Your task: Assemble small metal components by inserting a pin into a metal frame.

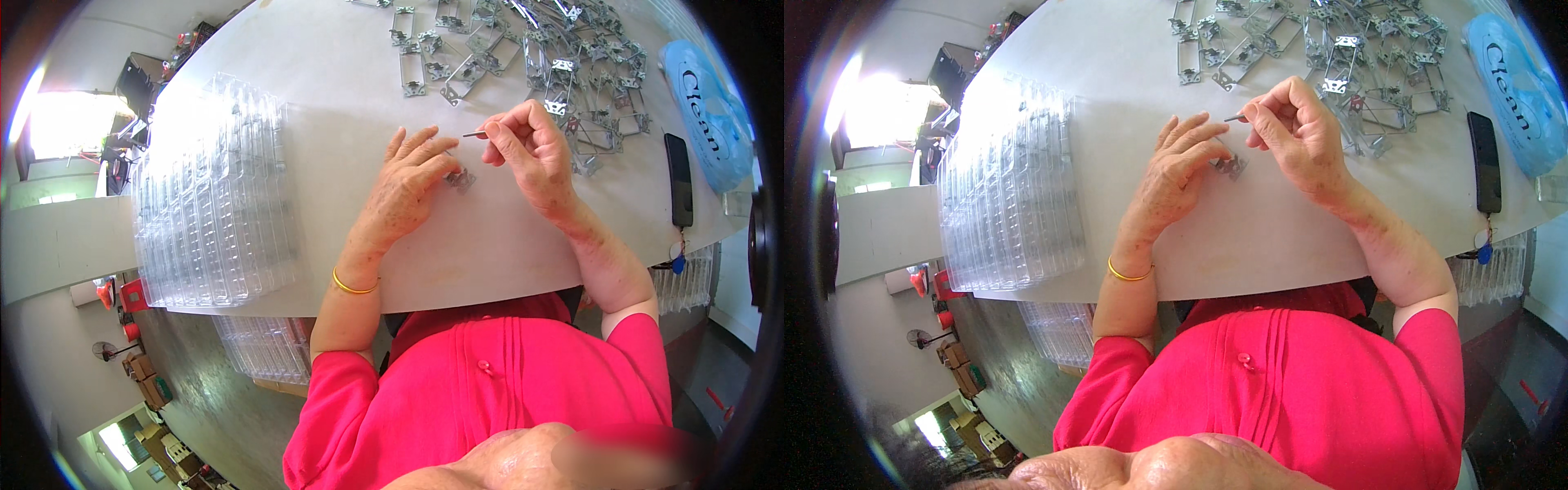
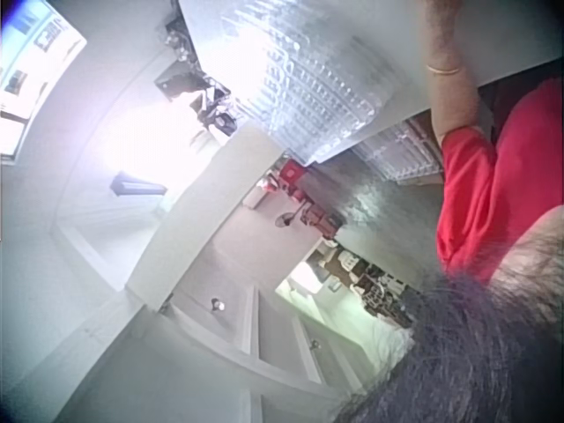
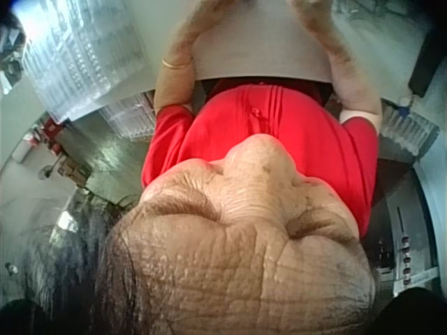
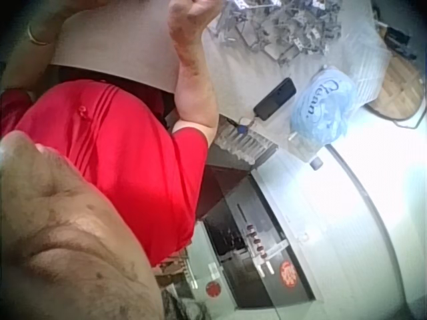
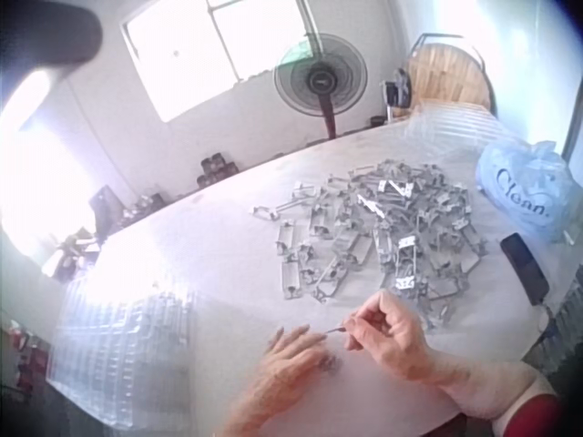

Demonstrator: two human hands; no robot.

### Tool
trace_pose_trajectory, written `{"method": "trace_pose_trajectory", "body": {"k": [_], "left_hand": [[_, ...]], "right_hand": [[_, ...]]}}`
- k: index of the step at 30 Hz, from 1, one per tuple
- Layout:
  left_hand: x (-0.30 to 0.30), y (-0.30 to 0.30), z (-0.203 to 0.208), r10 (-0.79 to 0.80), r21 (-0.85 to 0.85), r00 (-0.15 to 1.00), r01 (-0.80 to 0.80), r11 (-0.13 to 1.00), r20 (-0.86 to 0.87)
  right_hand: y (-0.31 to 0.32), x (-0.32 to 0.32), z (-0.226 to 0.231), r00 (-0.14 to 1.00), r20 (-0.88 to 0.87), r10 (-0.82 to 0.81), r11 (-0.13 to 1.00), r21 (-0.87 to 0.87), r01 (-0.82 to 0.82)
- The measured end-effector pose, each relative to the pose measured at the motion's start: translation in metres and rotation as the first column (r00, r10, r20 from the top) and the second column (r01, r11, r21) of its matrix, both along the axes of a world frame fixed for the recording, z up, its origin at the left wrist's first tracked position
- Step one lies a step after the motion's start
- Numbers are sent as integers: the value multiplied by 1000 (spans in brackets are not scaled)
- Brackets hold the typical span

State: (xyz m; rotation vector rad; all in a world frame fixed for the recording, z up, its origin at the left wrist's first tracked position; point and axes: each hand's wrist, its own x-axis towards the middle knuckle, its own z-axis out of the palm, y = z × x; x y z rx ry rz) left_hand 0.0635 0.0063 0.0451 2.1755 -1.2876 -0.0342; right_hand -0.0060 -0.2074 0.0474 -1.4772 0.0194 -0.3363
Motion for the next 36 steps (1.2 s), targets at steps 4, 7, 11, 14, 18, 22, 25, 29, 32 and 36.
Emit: {"method": "trace_pose_trajectory", "body": {"k": [4, 7, 11, 14, 18, 22, 25, 29, 32, 36], "left_hand": [[2, -2, -5, 76, -89, 994, -69, 994, 74], [0, -3, -4, 208, -197, 978, -207, 958, -14], [-10, -7, 3, 268, -125, 946, -293, 948, -180], [-13, -9, 0, 167, -103, 982, -177, 979, -92], [-11, -8, -3, 111, -104, 981, -129, 986, -158], [-10, -5, -8, 111, -126, 979, -133, 983, -168], [-11, -5, -6, 149, -170, 929, -217, 961, -340], [-11, -6, 9, 93, -176, 624, -355, 918, -776], [-8, 2, 8, -91, -301, 515, -339, 891, -852], [-3, 4, 6, -131, -297, 466, -302, 906, -875]], "right_hand": [[1, 1, 1, 999, -30, -12, 1000, -1, 12], [1, 1, 0, 999, -29, -17, 1000, 5, 17], [-1, 1, -1, 999, -31, -19, 1000, 5, 19], [0, 2, -2, 999, -51, -17, 1000, -3, 17], [-1, 3, -4, 999, -52, -7, 1000, -5, 7], [-2, 4, -7, 998, -71, -1, 1000, -26, -1], [-2, 7, -12, 997, -79, 0, 999, -40, -3], [-4, 8, -10, 993, -122, -6, 1000, 17, 8], [-8, 9, 0, 968, -238, 78, 989, 139, -46], [-12, 9, -2, 939, -268, 213, 939, 321, -121]]}}
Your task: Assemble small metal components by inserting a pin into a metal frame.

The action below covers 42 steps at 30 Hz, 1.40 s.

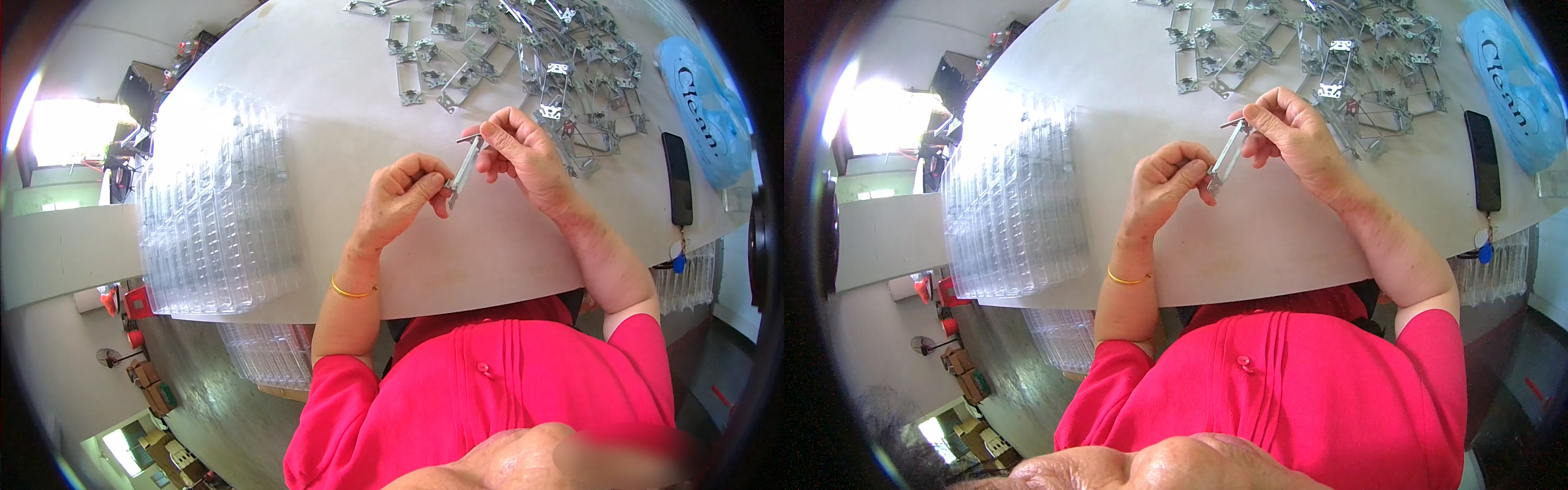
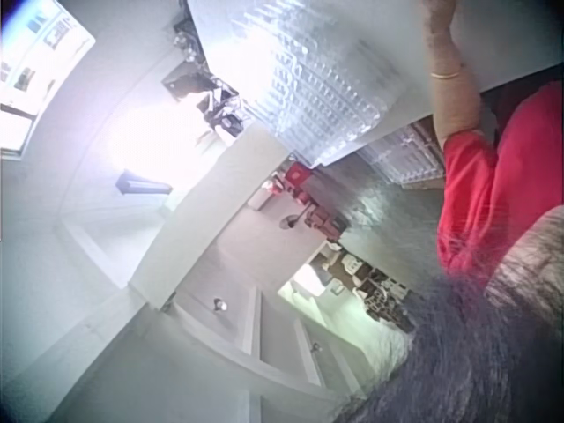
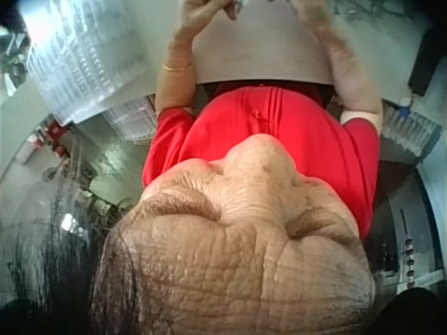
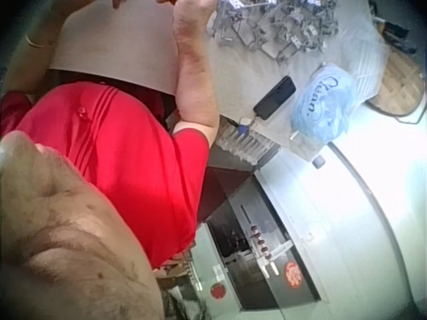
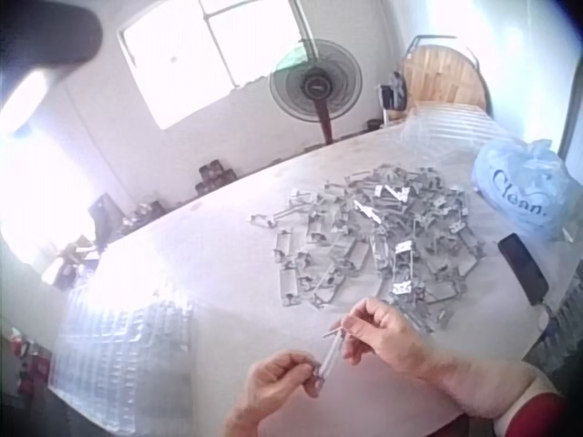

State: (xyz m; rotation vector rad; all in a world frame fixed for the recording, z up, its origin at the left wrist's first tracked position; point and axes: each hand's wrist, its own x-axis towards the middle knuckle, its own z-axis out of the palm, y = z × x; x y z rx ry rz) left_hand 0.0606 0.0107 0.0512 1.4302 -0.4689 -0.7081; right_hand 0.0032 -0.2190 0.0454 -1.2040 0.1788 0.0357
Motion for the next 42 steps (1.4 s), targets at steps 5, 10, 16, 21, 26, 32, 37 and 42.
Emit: {"method": "trace_pose_trajectory", "body": {"k": [5, 10, 16, 21, 26, 32, 37, 42], "left_hand": [[-2, -6, 0, -58, -61, 991, 51, 997, -124], [-7, -9, 2, -101, -71, 972, 88, 994, -213], [-2, -5, -7, -159, -129, 955, 130, 983, -249], [1, -2, -6, -141, -285, 926, 38, 958, -350], [1, -4, -3, -166, -244, 939, 93, 965, -301], [2, -1, -4, -207, -240, 936, 140, 961, -283], [0, -2, -4, -209, -240, 939, 144, 960, -272], [0, -2, -4, -205, -265, 938, 129, 955, -280]], "right_hand": [[2, -1, -3, 999, 40, -5, 999, -48, 7], [8, -4, -1, 991, 121, 48, 984, -174, -26], [17, -7, -1, 948, 269, -169, 967, -139, 212], [12, -9, -3, 922, 357, -148, 931, -263, 252], [14, -10, -2, 896, 419, -149, 911, -294, 289], [14, -9, -3, 876, 454, -162, 908, -278, 312], [13, -12, -5, 831, 542, -125, 860, -359, 363], [13, -11, -5, 816, 567, -116, 844, -376, 382]]}}
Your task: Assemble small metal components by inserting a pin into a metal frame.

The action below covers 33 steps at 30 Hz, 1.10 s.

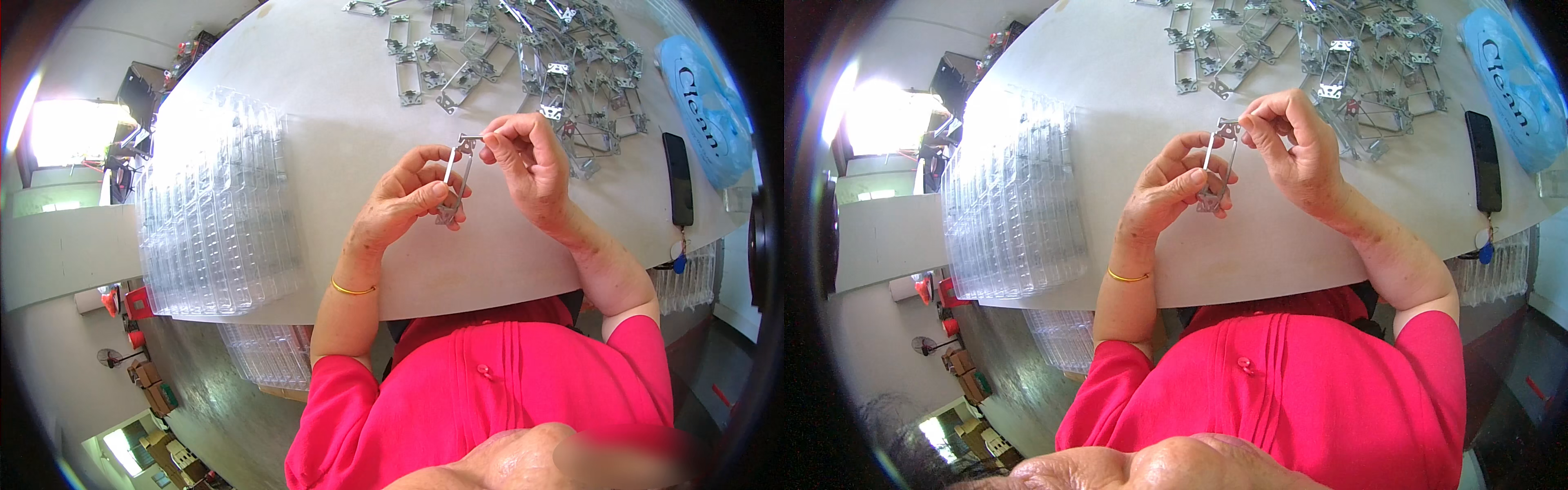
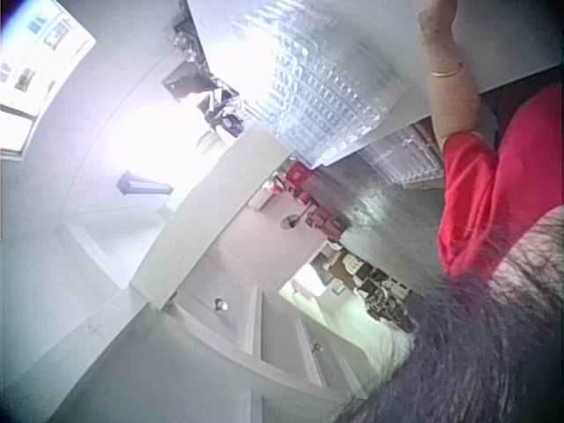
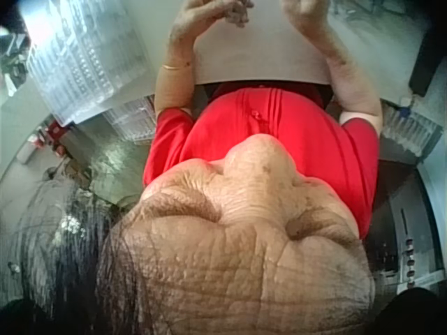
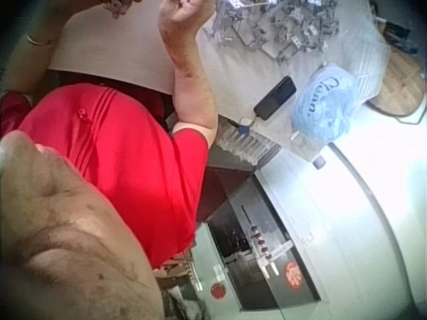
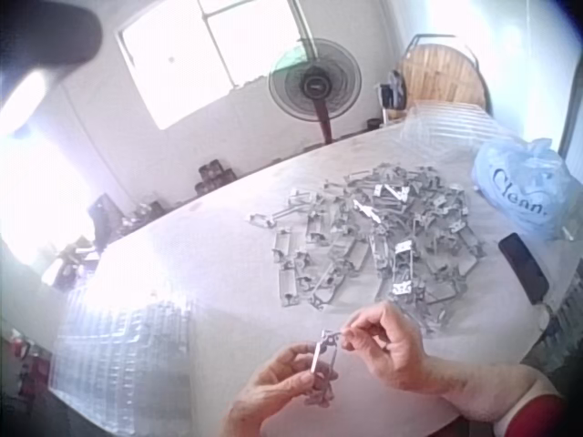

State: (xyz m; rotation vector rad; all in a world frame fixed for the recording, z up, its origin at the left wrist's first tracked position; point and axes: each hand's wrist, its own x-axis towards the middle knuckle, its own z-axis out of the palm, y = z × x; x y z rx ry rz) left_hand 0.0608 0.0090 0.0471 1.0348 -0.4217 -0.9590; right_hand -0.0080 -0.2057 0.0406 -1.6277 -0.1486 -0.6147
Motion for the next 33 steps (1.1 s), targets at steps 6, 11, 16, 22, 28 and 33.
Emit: {"method": "trace_pose_trajectory", "body": {"k": [6, 11, 16, 22, 28, 33], "left_hand": [[4, 2, 0, -9, -23, 999, 10, 1000, 31], [4, -2, 3, -23, 23, 998, 22, 999, 53], [4, -3, 0, -27, 44, 993, 22, 999, 112], [-3, 5, 2, -20, 62, 995, 13, 998, 101], [1, 0, -2, -18, 91, 989, 5, 996, 146], [2, 0, -1, -78, 132, 966, 46, 990, 247]], "right_hand": [[2, 0, 3, 1000, 21, -5, 1000, -22, 6], [-3, -2, 3, 999, -31, -16, 992, -126, 12], [-6, -4, 2, 984, -180, 7, 984, -177, -39], [7, -3, 15, 888, -438, 143, 988, 14, -153], [2, -4, 9, 873, -473, 121, 989, -14, -145], [-3, 3, -6, 919, -380, 104, 991, -42, -129]]}}
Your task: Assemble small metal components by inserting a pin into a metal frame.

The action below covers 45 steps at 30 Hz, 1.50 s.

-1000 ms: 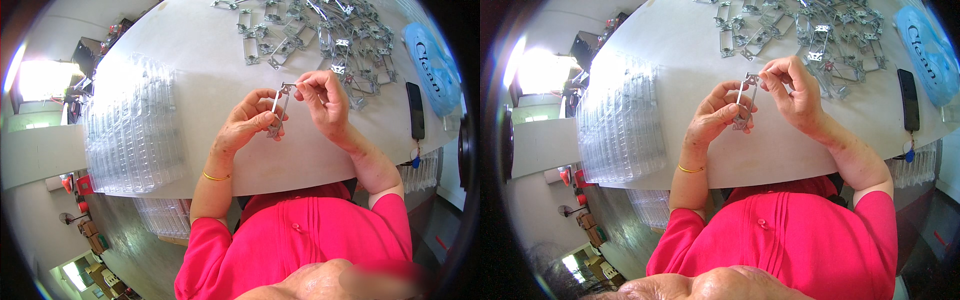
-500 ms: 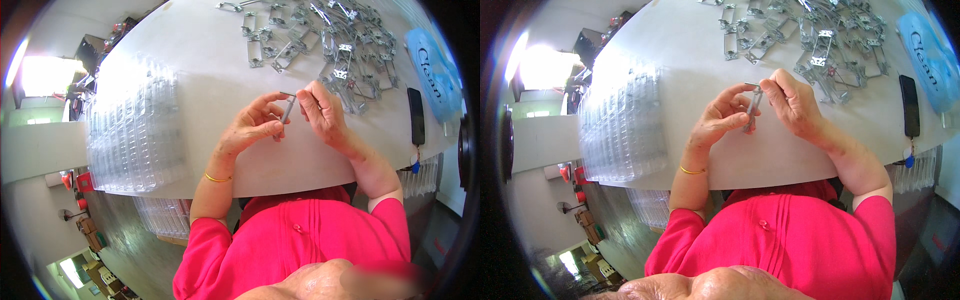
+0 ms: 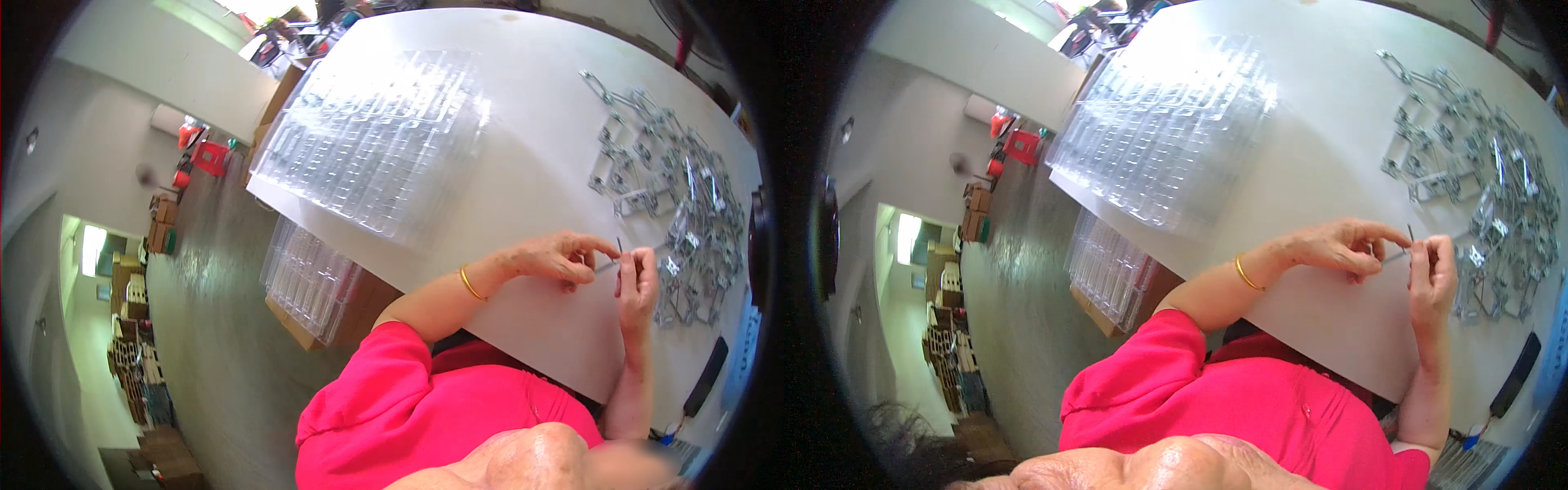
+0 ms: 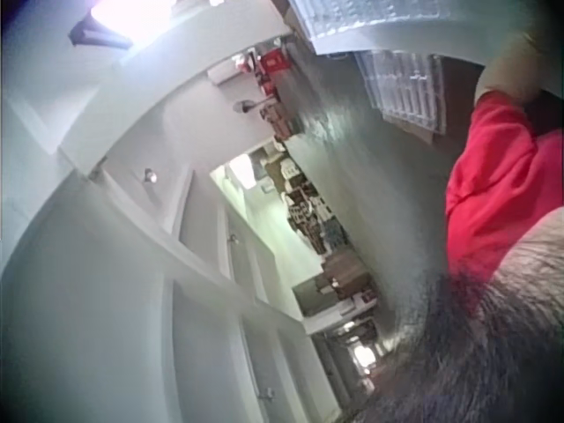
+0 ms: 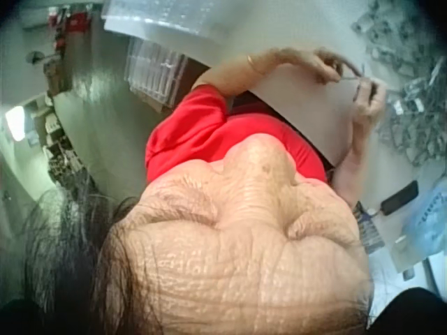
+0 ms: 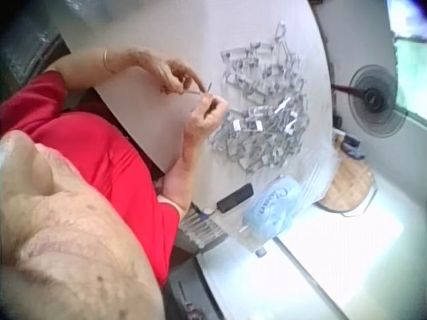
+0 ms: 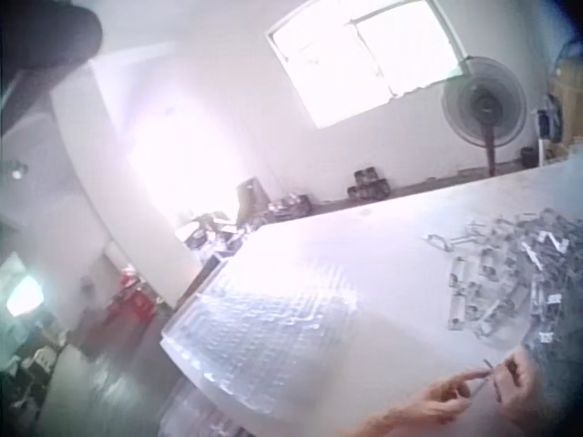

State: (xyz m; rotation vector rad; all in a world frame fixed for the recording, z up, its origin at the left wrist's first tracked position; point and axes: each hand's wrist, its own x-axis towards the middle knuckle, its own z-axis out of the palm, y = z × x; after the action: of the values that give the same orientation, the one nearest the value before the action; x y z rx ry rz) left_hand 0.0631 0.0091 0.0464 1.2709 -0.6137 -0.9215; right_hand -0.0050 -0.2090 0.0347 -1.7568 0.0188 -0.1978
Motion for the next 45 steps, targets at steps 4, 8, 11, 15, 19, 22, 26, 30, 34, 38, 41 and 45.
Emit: {"method": "trace_pose_trajectory", "body": {"k": [4, 8, 11, 15, 19, 22, 26, 30, 34, 38, 41, 45], "left_hand": [[-4, 1, 0, -4, 47, 999, 3, 999, 36], [-8, 0, 2, -18, 107, 991, 3, 994, 135], [-11, -5, 0, -52, 101, 990, 38, 994, 131], [-5, -1, -16, -32, 86, 989, 20, 996, 144], [1, 7, 12, -204, 267, 872, 88, 960, 445], [1, 5, 14, -115, 171, 988, 96, 981, 104], [3, 4, 12, 33, -76, 983, -48, 996, -183], [1, 8, 7, 26, -192, 965, -78, 978, -262], [1, 7, 6, -17, -228, 963, -46, 973, -270], [0, 6, 7, -24, -235, 960, -45, 971, -280], [0, 8, 4, -37, -249, 960, -35, 968, -278], [1, 9, 0, -26, -227, 961, -39, 973, -275]], "right_hand": [[-2, -1, 3, 1000, -8, -2, 992, -130, 1], [-6, -1, 5, 988, 148, 43, 953, -304, 5], [-14, -4, 12, 999, 32, 35, 975, -220, -27], [-14, 5, 12, 986, -143, 89, 994, -52, -97], [-1, 9, 29, 972, -226, 70, 993, 109, -46], [-7, 10, 27, 974, -227, 10, 957, 285, 56], [-15, 3, 33, 992, -114, -46, 924, 373, 86], [1, -3, 39, 994, 40, -106, 892, 446, 77], [1, -6, 28, 987, 113, -112, 933, 354, 65], [1, -7, 20, 967, 244, -78, 977, 210, 25], [3, -7, 16, 954, 291, -71, 983, 182, 18], [4, -6, 15, 947, 316, -53, 989, 148, 6]]}}
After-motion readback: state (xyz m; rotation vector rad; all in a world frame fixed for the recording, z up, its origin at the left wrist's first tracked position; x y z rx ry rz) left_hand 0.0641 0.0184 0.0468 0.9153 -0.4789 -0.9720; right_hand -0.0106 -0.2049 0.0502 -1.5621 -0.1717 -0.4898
